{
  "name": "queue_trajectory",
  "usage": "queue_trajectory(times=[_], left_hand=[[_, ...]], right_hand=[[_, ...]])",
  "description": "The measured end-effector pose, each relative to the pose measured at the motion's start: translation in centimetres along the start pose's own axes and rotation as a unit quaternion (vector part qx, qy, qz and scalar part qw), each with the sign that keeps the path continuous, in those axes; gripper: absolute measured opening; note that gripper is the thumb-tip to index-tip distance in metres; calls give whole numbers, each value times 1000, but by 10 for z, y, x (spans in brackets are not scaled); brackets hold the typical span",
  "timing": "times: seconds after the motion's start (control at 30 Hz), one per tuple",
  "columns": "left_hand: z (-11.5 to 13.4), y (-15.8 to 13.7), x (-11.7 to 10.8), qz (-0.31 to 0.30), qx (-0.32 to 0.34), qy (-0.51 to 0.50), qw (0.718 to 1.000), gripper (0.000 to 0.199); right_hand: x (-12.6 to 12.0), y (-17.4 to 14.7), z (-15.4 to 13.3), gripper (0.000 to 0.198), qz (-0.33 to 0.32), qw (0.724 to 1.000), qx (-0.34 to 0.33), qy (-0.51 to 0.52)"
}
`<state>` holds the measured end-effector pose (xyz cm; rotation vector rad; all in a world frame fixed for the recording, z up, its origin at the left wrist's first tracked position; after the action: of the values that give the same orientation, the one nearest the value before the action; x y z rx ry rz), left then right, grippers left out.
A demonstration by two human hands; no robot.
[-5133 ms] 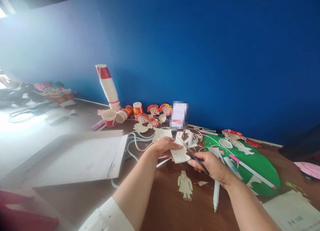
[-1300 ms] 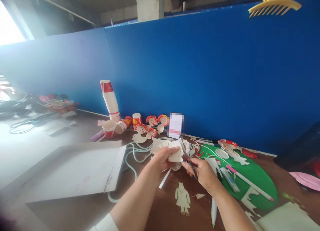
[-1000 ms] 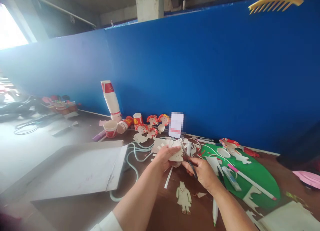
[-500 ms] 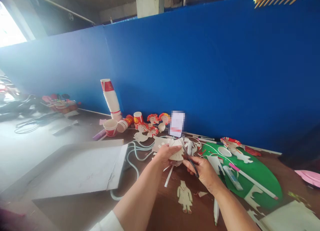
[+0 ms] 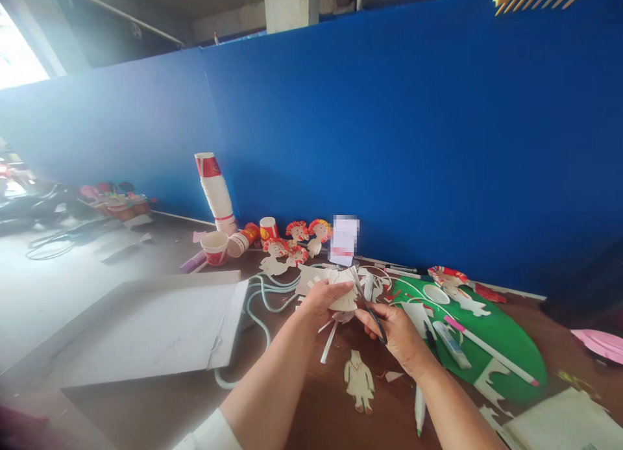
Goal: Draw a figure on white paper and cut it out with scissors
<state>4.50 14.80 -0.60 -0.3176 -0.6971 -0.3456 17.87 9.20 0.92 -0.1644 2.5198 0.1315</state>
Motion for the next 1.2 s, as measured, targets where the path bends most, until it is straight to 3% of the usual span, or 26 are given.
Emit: queue_trajectory(times=[0.13, 0.37, 0.63, 1.2], left_hand=[[-1, 4, -3, -11, 17, 17, 1000, 37], [-1, 4, -4, 24, 19, -13, 999, 43], [7, -2, -2, 15, -10, 15, 1000, 38], [7, -3, -6, -10, -8, 22, 1000, 39]], right_hand=[[0, -1, 2, 29, -4, 1000, 0, 2], [-2, -2, -3, 35, -11, 1000, 7, 11], [-3, -4, -10, 33, -30, 997, 36, 61], [-5, -4, -8, 37, -38, 996, 57, 61]])
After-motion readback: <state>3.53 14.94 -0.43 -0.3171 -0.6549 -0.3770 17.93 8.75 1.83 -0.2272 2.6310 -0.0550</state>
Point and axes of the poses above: each hand's wrist, its own y-axis towards the middle knuckle, its own x-axis out of the palm, z = x × y, the point moved 4 cm from there along y, towards the middle knuckle, and after that the axes turned 6 degrees about -y, right-handed, at the moved point
